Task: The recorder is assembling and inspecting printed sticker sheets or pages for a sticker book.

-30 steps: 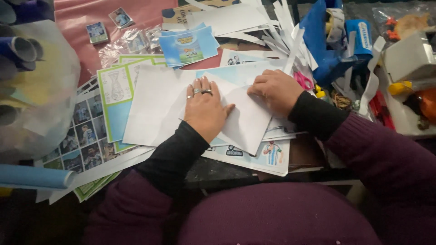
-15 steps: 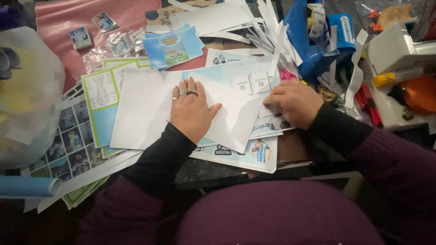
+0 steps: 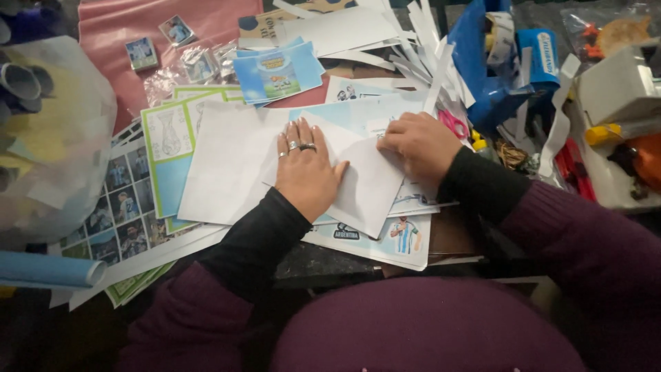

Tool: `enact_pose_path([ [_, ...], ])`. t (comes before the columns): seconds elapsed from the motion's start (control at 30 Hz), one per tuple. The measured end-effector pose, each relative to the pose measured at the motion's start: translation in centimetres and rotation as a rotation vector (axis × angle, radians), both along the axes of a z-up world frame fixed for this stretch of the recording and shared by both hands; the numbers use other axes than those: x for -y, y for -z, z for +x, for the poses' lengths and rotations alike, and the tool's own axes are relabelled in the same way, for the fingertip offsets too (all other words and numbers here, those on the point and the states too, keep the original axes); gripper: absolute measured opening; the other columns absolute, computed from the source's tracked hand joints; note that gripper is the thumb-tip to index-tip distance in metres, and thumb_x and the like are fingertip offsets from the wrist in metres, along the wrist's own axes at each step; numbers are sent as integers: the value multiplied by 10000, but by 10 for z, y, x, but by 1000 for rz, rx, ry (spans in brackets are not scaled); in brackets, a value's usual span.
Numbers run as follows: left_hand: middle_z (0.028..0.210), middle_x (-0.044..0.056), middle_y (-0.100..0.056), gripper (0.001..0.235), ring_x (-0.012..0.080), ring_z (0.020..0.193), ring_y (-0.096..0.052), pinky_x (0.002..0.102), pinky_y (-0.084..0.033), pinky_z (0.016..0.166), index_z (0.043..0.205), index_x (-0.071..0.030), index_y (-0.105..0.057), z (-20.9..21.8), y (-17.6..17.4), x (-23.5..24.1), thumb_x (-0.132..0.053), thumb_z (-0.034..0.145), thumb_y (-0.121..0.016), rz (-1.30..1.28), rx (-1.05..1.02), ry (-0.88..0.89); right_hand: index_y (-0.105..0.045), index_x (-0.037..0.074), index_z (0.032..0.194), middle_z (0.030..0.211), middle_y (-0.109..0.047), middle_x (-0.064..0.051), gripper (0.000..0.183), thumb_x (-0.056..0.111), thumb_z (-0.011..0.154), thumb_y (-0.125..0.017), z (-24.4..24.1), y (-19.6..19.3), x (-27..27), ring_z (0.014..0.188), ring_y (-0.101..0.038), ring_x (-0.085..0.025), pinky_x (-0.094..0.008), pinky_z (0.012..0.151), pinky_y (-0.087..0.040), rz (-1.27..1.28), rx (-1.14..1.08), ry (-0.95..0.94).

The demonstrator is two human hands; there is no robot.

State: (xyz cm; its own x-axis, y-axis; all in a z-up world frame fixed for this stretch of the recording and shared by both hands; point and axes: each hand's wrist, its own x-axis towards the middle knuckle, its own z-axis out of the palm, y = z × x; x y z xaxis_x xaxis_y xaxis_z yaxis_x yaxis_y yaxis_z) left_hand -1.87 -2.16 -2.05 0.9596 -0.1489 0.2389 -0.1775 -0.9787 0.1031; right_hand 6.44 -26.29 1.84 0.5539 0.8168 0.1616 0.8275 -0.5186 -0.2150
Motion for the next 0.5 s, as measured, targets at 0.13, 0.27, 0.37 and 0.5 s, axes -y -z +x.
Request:
enact_pose_path([
  [0.13,1502,408,-366,839,537,1419,-333,613,-226,1174,1430,172,-413,1,-2,1,-514,971,-564,-15,-9,2,-758,123,999,971,-685,-50,245,33,793,-661,17,1,-27,977,-614,-293,-435,811,-483,15,55,-67],
  [0.27,1529,395,-318,843,525,1441,-279,610,-175,1181,1453,151,-371,5,-4,3,-547,990,-471,43,-106,-29,-758,135,977,941,-682,-40,202,67,815,-659,40,14,-53,949,-608,-290,-430,783,-477,63,79,-120],
  [0.37,1541,396,-300,856,529,1453,-252,604,-152,1185,1473,150,-350,5,-7,2,-560,1003,-433,55,-161,-30,-756,140,951,929,-681,-36,140,95,848,-673,42,11,-70,937,-611,-288,-431,769,-475,75,119,-150],
  [0.5,1544,399,-292,851,531,1458,-248,603,-151,1189,1480,149,-342,4,-11,2,-553,1008,-438,43,-174,-24,-763,140,935,920,-692,-28,162,75,817,-673,49,13,-90,935,-620,-285,-434,768,-483,78,149,-168],
])
